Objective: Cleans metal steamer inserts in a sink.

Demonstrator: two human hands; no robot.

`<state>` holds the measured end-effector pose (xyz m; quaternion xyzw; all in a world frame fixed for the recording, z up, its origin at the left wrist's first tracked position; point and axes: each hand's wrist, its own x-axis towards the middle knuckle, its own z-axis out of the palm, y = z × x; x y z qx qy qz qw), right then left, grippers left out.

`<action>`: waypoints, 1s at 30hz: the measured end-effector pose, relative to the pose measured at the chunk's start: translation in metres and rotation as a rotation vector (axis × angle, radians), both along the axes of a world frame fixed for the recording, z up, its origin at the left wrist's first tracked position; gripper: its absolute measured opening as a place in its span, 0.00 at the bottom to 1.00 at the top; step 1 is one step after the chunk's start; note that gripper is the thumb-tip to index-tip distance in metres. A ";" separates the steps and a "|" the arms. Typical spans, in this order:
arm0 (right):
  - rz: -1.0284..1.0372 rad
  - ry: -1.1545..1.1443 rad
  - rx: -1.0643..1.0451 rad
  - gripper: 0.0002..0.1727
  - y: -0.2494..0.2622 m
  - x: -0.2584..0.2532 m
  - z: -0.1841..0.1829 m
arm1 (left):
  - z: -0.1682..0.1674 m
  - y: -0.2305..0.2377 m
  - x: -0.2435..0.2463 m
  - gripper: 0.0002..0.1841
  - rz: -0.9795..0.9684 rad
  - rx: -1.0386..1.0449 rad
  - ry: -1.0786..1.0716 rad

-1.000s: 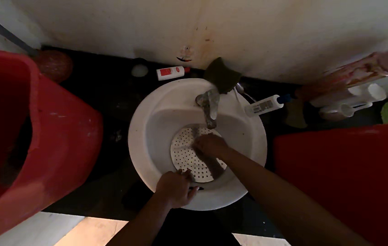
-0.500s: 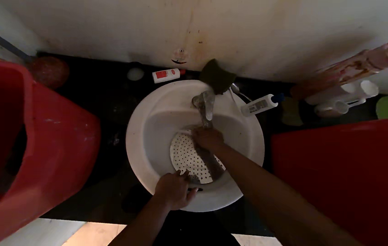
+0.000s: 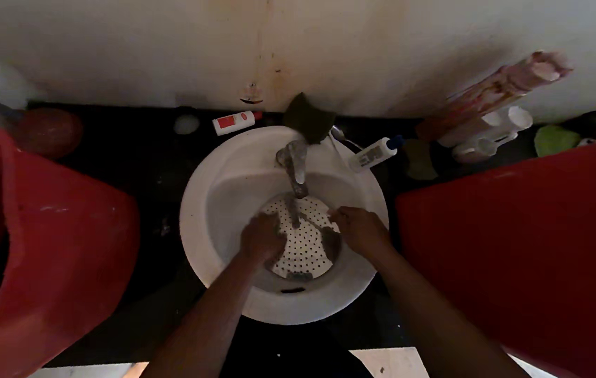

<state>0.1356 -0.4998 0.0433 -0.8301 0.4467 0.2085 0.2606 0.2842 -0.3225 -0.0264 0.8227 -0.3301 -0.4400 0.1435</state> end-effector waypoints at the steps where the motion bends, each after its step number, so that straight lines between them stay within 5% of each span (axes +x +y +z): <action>1: -0.032 -0.022 -0.017 0.25 0.000 -0.009 0.005 | -0.015 -0.015 0.016 0.42 0.105 -0.036 0.012; 5: -0.127 -0.053 -0.034 0.24 -0.005 -0.041 0.011 | -0.055 -0.037 0.041 0.54 0.226 -0.025 0.112; 8: -0.163 -0.051 -0.015 0.23 -0.009 -0.055 0.011 | -0.030 -0.013 0.031 0.56 0.145 0.218 -0.023; 10: -0.150 -0.043 0.008 0.23 -0.008 -0.053 0.005 | -0.003 0.015 0.011 0.50 0.055 0.288 -0.199; 14: -0.034 0.018 0.103 0.24 0.006 -0.028 -0.016 | 0.003 0.069 -0.041 0.27 -0.276 0.012 -0.277; 17: 0.156 0.077 0.193 0.25 0.022 -0.005 -0.041 | 0.008 0.076 -0.055 0.30 -0.436 0.031 -0.143; 20: 0.100 0.072 0.102 0.26 0.009 0.010 -0.056 | 0.007 0.076 -0.056 0.34 -0.442 0.019 -0.131; 24: 0.300 0.102 0.342 0.24 0.014 0.027 -0.058 | 0.011 0.073 -0.052 0.37 -0.471 0.079 -0.108; 28: 0.159 0.043 0.182 0.25 -0.005 0.036 -0.072 | 0.007 0.073 -0.052 0.36 -0.484 0.086 -0.093; 30: 0.324 0.041 0.325 0.24 0.005 0.039 -0.074 | 0.008 0.072 -0.051 0.37 -0.497 0.110 -0.075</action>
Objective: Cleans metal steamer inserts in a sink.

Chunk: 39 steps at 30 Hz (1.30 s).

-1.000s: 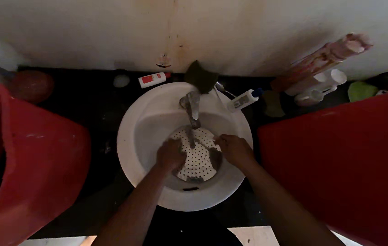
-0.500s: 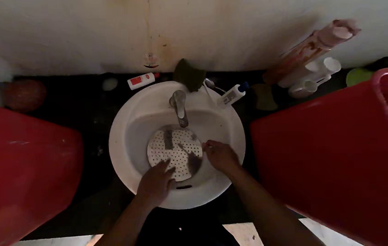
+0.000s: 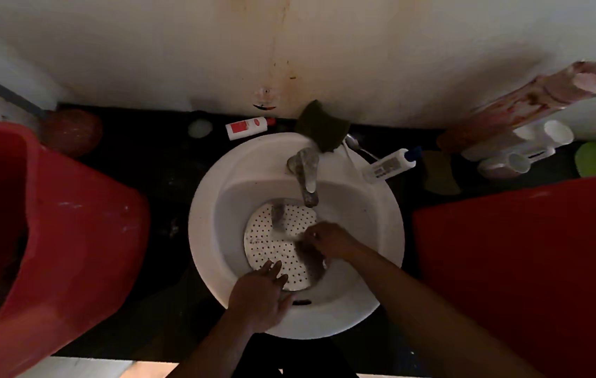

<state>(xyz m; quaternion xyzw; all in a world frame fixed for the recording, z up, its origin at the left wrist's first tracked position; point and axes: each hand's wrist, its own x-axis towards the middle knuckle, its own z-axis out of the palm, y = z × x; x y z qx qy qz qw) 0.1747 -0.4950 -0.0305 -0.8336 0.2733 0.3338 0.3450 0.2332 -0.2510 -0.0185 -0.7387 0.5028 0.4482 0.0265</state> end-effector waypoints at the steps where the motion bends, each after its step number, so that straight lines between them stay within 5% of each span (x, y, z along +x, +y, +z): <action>1: 0.077 -0.001 0.056 0.24 0.007 0.002 0.000 | 0.001 0.000 0.001 0.37 0.002 0.007 0.008; 5: -0.131 -0.021 -0.119 0.25 0.000 0.014 -0.010 | -0.001 0.002 0.000 0.36 0.015 -0.026 0.006; 9: 0.144 0.018 0.062 0.23 0.027 0.029 -0.006 | -0.002 0.001 0.000 0.36 0.015 -0.023 0.009; 13: 0.011 -0.025 -0.102 0.26 0.012 0.049 -0.014 | -0.002 0.000 0.001 0.36 -0.002 -0.005 0.022; 16: 0.262 -0.057 0.028 0.23 0.024 0.055 -0.014 | 0.001 -0.003 0.002 0.35 0.001 0.009 0.031; 20: 0.084 -0.015 -0.093 0.29 0.016 0.067 -0.007 | 0.000 -0.004 0.002 0.35 -0.017 0.028 0.026; 23: 0.272 -0.033 -0.002 0.25 0.028 0.069 -0.006 | 0.001 -0.003 0.002 0.35 -0.022 0.021 0.016; 26: 0.094 -0.013 -0.096 0.28 0.023 0.070 -0.006 | 0.001 -0.004 0.001 0.35 -0.024 0.026 0.019; 30: 0.260 -0.059 0.014 0.25 0.029 0.067 -0.018 | 0.000 -0.002 0.001 0.35 -0.017 0.011 0.010; 33: 0.056 -0.009 -0.098 0.29 0.025 0.070 -0.014 | 0.000 -0.004 0.002 0.34 -0.011 0.022 0.016; 36: 0.200 -0.044 -0.020 0.26 0.032 0.068 -0.016 | -0.001 -0.003 0.003 0.35 -0.007 0.024 0.017; 39: 0.053 0.011 -0.143 0.29 0.021 0.064 -0.008 | 0.001 -0.008 0.002 0.35 -0.026 0.056 0.006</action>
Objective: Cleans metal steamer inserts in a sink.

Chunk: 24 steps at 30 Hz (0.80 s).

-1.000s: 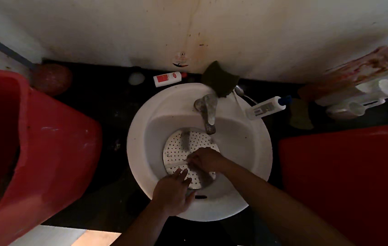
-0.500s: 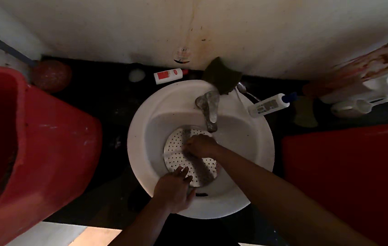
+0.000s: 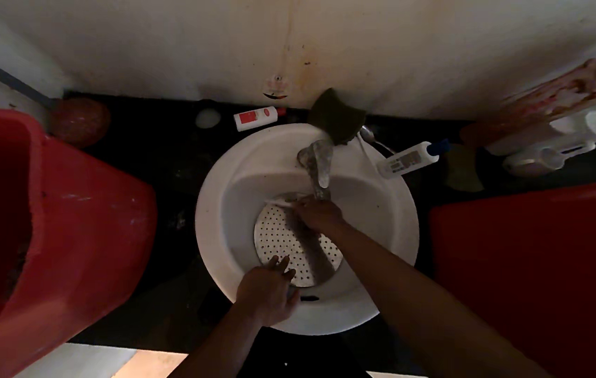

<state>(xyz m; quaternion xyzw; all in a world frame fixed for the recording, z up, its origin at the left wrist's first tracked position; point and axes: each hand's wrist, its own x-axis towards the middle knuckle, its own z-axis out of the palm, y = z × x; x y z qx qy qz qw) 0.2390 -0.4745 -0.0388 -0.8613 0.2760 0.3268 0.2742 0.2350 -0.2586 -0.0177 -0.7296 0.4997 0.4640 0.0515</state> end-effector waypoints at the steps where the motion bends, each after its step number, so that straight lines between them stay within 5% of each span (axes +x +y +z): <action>1: -0.017 -0.006 -0.005 0.29 -0.002 -0.003 0.001 | 0.000 -0.001 0.001 0.35 -0.001 0.004 -0.001; 4: 0.182 -0.017 0.142 0.24 0.010 -0.018 0.001 | 0.002 -0.001 0.000 0.35 -0.004 0.011 -0.007; 8: -0.082 -0.013 0.000 0.25 -0.008 -0.034 0.007 | 0.005 -0.003 0.001 0.35 0.004 0.024 0.018; 11: 0.093 0.015 0.120 0.25 0.009 -0.049 0.009 | 0.006 -0.004 0.001 0.36 -0.022 0.031 0.009; 15: -0.047 0.011 -0.022 0.25 -0.015 -0.049 0.009 | 0.004 -0.003 0.000 0.36 -0.042 0.020 0.005; 19: 0.204 -0.003 0.128 0.23 -0.001 -0.043 0.010 | 0.004 -0.003 0.000 0.36 -0.052 0.019 -0.005; 22: 0.089 -0.050 0.000 0.25 -0.010 -0.028 0.004 | 0.003 -0.001 -0.001 0.35 -0.053 -0.001 -0.002; 24: 0.187 -0.029 0.085 0.24 -0.010 -0.019 -0.001 | 0.002 0.001 0.000 0.35 -0.039 -0.020 -0.007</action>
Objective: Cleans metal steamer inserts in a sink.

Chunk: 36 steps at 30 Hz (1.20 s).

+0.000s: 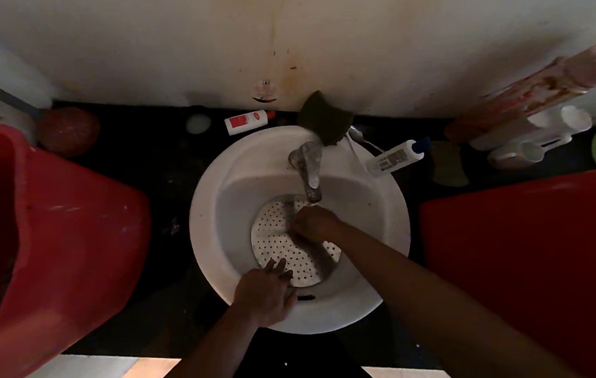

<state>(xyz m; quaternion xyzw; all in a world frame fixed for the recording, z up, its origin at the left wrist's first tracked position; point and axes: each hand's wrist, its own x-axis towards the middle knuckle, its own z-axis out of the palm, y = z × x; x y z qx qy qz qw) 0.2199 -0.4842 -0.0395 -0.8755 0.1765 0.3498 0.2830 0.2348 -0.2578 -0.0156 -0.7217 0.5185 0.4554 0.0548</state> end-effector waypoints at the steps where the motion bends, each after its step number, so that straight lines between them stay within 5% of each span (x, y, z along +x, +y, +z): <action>1: 0.080 0.017 0.058 0.23 0.005 0.002 0.001 | 0.000 0.000 0.000 0.35 -0.003 0.002 0.000; 8: 0.196 0.009 0.071 0.24 0.013 0.018 -0.007 | 0.000 -0.001 0.000 0.35 -0.013 0.011 0.008; 16: 0.073 -0.003 0.009 0.24 0.011 0.021 0.001 | 0.000 -0.003 0.001 0.36 -0.012 0.023 0.024; 24: 0.256 0.061 0.080 0.24 0.010 0.022 -0.004 | -0.002 -0.003 0.002 0.36 -0.016 0.010 0.009; 27: 0.110 0.038 0.020 0.24 0.009 0.019 0.000 | 0.000 -0.003 0.001 0.36 -0.025 0.026 0.020; 30: 0.235 0.028 0.081 0.24 0.010 0.018 -0.003 | 0.001 -0.004 0.002 0.36 -0.024 0.022 0.015; 36: 0.145 0.030 0.070 0.24 0.012 0.015 -0.003 | 0.000 -0.004 0.001 0.37 -0.031 0.025 0.008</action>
